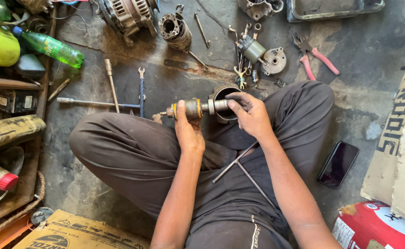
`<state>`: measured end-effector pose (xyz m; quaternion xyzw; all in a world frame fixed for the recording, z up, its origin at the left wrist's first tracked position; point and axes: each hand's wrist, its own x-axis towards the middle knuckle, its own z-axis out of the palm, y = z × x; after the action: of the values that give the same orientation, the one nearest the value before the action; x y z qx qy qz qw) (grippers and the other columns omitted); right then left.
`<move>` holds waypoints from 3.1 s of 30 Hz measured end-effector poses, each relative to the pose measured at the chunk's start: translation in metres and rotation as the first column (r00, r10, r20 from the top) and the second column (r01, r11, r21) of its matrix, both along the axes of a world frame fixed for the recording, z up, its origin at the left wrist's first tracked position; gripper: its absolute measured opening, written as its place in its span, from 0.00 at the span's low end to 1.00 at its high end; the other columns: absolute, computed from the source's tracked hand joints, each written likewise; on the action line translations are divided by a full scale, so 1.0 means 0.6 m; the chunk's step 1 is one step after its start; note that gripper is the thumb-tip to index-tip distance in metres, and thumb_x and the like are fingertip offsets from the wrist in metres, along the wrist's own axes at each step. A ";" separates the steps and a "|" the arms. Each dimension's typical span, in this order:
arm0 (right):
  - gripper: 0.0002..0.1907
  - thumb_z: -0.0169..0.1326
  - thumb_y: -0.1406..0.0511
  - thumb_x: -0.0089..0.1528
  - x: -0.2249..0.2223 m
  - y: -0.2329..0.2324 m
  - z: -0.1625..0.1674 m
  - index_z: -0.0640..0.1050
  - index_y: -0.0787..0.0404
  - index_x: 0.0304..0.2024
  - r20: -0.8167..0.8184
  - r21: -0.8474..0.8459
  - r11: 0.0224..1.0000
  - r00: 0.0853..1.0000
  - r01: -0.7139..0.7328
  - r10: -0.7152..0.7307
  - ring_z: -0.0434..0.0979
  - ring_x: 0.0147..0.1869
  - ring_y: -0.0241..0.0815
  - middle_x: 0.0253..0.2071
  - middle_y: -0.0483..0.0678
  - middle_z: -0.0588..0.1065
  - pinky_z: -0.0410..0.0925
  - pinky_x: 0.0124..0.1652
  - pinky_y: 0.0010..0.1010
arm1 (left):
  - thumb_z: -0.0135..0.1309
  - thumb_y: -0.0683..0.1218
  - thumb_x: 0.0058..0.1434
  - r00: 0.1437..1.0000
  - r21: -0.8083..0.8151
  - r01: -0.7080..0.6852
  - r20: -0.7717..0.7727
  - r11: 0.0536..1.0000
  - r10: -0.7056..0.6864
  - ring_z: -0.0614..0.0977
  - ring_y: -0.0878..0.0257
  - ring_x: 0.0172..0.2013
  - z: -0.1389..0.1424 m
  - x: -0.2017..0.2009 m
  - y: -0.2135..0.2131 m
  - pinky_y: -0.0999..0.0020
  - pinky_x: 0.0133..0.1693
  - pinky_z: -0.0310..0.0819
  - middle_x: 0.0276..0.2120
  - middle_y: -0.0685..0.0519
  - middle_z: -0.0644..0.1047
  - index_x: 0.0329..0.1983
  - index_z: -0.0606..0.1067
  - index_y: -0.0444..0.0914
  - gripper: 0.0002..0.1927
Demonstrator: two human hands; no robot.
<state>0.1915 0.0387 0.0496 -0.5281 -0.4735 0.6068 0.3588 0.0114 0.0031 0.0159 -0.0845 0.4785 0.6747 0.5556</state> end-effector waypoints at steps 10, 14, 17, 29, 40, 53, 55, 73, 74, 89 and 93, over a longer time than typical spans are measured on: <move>0.14 0.55 0.68 0.68 0.012 0.008 -0.005 0.77 0.66 0.55 -0.086 0.001 0.999 0.995 -0.045 0.045 0.66 0.22 0.26 0.39 0.47 0.79 0.62 0.22 0.20 | 0.56 0.46 0.65 0.999 0.101 0.025 -0.030 0.995 -0.022 0.80 0.64 0.45 -0.010 -0.001 -0.002 0.67 0.48 0.73 0.47 0.53 0.78 0.54 0.72 0.37 0.17; 0.14 0.55 0.69 0.68 0.018 0.009 -0.012 0.77 0.67 0.56 -0.082 0.036 0.998 0.996 -0.043 0.046 0.67 0.22 0.26 0.39 0.47 0.78 0.63 0.23 0.20 | 0.56 0.48 0.66 0.995 0.048 0.075 -0.073 0.996 -0.072 0.80 0.64 0.43 -0.005 0.004 0.003 0.66 0.45 0.74 0.44 0.53 0.78 0.53 0.73 0.36 0.16; 0.13 0.54 0.69 0.68 0.020 0.010 -0.014 0.77 0.67 0.55 -0.084 0.035 0.999 0.996 -0.017 0.020 0.66 0.21 0.26 0.37 0.47 0.78 0.62 0.22 0.21 | 0.58 0.48 0.67 0.973 0.072 0.209 -0.112 0.975 -0.200 0.79 0.61 0.43 0.013 -0.002 0.006 0.65 0.46 0.74 0.45 0.50 0.77 0.55 0.73 0.34 0.18; 0.14 0.54 0.68 0.68 0.026 -0.018 -0.034 0.77 0.67 0.54 -0.086 0.019 1.000 0.996 -0.019 0.021 0.67 0.19 0.27 0.36 0.48 0.79 0.62 0.21 0.21 | 0.65 0.53 0.53 -0.331 -0.364 0.787 -0.930 0.499 -0.156 0.72 0.42 0.64 0.308 -0.079 -0.067 0.49 0.65 0.64 0.62 0.40 0.71 0.64 0.68 0.34 0.38; 0.14 0.55 0.68 0.67 0.041 -0.052 -0.064 0.78 0.68 0.54 -0.113 0.003 1.000 0.993 0.016 -0.016 0.67 0.19 0.27 0.40 0.51 0.80 0.62 0.20 0.21 | 0.61 0.45 0.46 -0.785 -0.720 0.545 -0.618 0.429 -0.040 0.82 0.46 0.33 0.009 -0.023 0.043 0.51 0.37 0.74 0.31 0.45 0.79 0.32 0.76 0.38 0.11; 0.17 0.55 0.67 0.68 0.147 -0.048 -0.023 0.75 0.67 0.59 -0.199 0.010 1.000 0.980 -0.016 0.018 0.71 0.23 0.29 0.37 0.49 0.76 0.62 0.24 0.20 | 0.63 0.47 0.43 -0.616 -0.532 0.668 -0.788 0.520 -0.015 0.80 0.46 0.28 0.087 0.050 0.046 0.53 0.34 0.72 0.26 0.45 0.78 0.29 0.77 0.38 0.12; 0.17 0.55 0.66 0.68 0.149 -0.046 -0.022 0.75 0.66 0.58 -0.200 0.033 0.999 0.980 -0.005 0.012 0.70 0.23 0.28 0.35 0.47 0.75 0.62 0.24 0.20 | 0.64 0.48 0.43 -0.620 -0.530 0.677 -0.785 0.512 0.007 0.80 0.46 0.29 0.103 0.057 0.051 0.53 0.35 0.71 0.26 0.46 0.78 0.28 0.76 0.38 0.13; 0.14 0.61 0.61 0.65 0.160 -0.082 -0.046 0.79 0.68 0.40 -0.074 -0.003 0.987 0.984 0.159 -0.159 0.65 0.17 0.28 0.21 0.44 0.72 0.57 0.18 0.21 | 0.68 0.53 0.43 -0.625 -0.575 0.681 -0.779 0.453 -0.049 0.81 0.44 0.28 0.104 0.077 0.005 0.51 0.34 0.74 0.27 0.45 0.79 0.31 0.76 0.37 0.20; 0.14 0.61 0.61 0.65 0.160 -0.082 -0.049 0.79 0.68 0.40 -0.086 0.006 0.989 0.985 0.149 -0.148 0.65 0.18 0.28 0.22 0.44 0.72 0.57 0.18 0.21 | 0.68 0.53 0.44 -0.629 -0.579 0.677 -0.776 0.453 -0.053 0.81 0.44 0.28 0.103 0.078 0.005 0.51 0.34 0.74 0.27 0.45 0.79 0.32 0.76 0.37 0.20; 0.14 0.60 0.69 0.64 0.161 -0.076 -0.046 0.76 0.66 0.52 -0.211 0.053 0.997 0.976 0.058 -0.045 0.72 0.27 0.28 0.34 0.45 0.77 0.63 0.24 0.20 | 0.68 0.60 0.48 -0.597 -0.611 0.693 -0.784 0.384 -0.169 0.83 0.43 0.30 0.113 0.082 0.020 0.48 0.31 0.75 0.26 0.43 0.81 0.38 0.75 0.38 0.25; 0.16 0.59 0.74 0.64 0.163 -0.060 -0.037 0.76 0.66 0.55 -0.309 0.036 0.999 0.951 -0.005 0.016 0.75 0.36 0.32 0.39 0.49 0.76 0.67 0.28 0.22 | 0.68 0.62 0.48 -0.581 -0.603 0.702 -0.793 0.378 -0.186 0.83 0.43 0.30 0.120 0.076 0.034 0.48 0.31 0.75 0.26 0.43 0.81 0.40 0.77 0.40 0.26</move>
<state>0.2894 0.0028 0.0274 -0.4178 -0.4248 0.6754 0.4345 0.0572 0.0236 0.0877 0.8000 0.5217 0.1376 0.2626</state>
